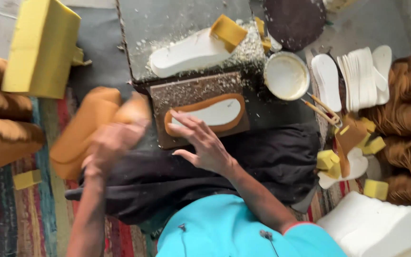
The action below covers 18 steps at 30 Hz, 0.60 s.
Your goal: The person applies adhesive to shoe insole components using a sponge applicator at a low station.
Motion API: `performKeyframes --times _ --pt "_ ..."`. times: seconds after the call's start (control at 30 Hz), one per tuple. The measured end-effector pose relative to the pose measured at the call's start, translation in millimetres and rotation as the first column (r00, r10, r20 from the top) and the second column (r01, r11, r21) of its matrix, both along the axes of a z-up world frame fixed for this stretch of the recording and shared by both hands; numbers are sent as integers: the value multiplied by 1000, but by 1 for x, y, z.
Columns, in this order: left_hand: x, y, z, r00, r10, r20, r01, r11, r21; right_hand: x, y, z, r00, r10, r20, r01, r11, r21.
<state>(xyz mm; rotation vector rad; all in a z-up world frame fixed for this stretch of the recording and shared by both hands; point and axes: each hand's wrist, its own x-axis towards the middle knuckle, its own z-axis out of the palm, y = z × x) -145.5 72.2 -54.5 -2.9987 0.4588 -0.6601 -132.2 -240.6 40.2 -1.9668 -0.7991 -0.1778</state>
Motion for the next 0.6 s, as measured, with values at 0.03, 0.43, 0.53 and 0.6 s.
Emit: performKeyframes --times 0.03,0.43,0.53,0.6 --pt "-9 -38 35 966 -259 -12 259 963 75 4 -1 11 994 71 85 -63 993 -100" --pt "-6 -102 7 739 -466 -486 -227 506 -832 30 -145 -95 825 -150 -546 273 950 152" --pt "27 -123 21 862 -418 -288 -162 312 -936 69 -158 -98 724 -243 -646 466 862 199" --pt "38 -125 18 873 -364 -325 -213 314 -925 86 -162 -108 707 -254 -660 480 858 183"
